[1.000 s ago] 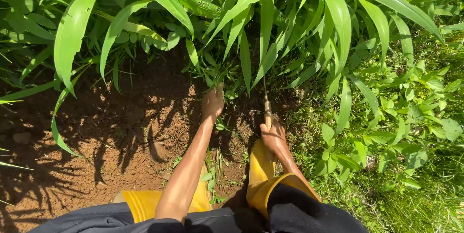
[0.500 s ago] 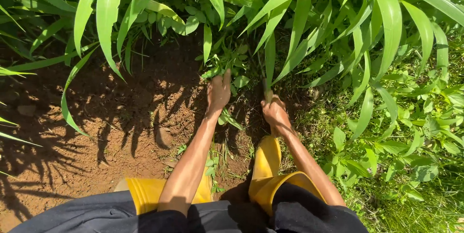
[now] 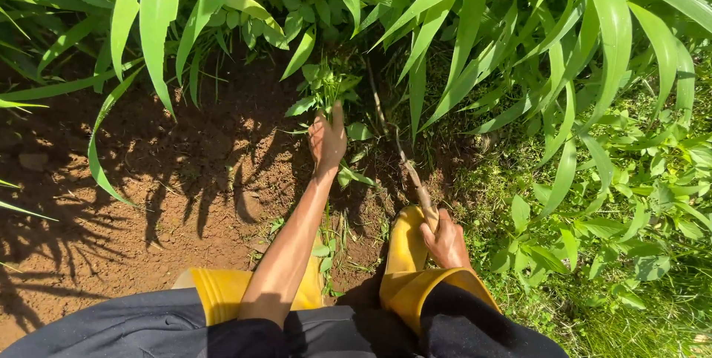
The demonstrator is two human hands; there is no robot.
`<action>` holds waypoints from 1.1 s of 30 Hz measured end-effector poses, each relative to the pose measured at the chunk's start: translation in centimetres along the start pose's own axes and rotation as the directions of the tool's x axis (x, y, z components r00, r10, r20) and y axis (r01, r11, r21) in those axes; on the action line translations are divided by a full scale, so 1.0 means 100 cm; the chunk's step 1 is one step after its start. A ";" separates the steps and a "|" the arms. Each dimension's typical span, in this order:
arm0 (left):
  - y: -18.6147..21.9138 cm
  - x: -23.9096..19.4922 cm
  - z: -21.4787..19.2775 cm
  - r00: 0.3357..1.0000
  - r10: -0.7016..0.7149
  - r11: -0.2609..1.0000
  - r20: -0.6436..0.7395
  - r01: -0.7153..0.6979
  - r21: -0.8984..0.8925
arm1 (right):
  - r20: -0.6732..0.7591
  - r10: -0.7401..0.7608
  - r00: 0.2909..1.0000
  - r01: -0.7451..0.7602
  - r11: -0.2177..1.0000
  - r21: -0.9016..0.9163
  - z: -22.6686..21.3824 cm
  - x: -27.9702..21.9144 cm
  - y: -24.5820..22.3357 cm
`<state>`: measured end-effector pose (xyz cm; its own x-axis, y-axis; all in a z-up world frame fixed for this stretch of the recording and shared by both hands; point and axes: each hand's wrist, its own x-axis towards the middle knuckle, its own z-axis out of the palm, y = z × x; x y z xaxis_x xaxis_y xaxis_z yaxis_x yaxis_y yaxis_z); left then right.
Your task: The person uses a hand hoe to loosen soil and remove weeds from a garden bed. They pull up weeds by hand and toss them aside while continuing to hoe along the row.
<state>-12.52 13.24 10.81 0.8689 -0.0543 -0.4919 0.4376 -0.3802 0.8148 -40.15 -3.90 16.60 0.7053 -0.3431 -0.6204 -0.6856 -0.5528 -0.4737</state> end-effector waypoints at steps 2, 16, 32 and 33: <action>-0.032 0.024 0.006 0.998 -0.031 0.982 0.063 0.042 -0.182 | -0.131 0.041 0.991 -0.045 0.998 -0.032 -0.001 -0.008 0.018; -0.051 0.081 -0.026 0.956 0.046 0.977 -0.290 0.017 0.211 | -0.354 0.183 0.917 -0.038 0.925 0.378 -0.063 -0.003 -0.002; 0.037 0.059 -0.047 0.921 -0.079 0.969 -0.381 0.161 0.189 | 0.072 0.109 0.991 -0.121 0.975 0.188 0.036 0.118 -0.086; 0.025 0.070 -0.056 0.917 -0.076 0.972 -0.391 0.155 0.176 | 0.066 0.093 0.993 -0.104 0.978 0.180 0.033 0.129 -0.087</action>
<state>-4.05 17.06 11.09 0.8544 0.3401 -0.3928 0.5194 -0.5402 0.6621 -25.70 -1.06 10.65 0.6249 -0.3425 -0.7016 -0.7763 -0.3684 -0.5115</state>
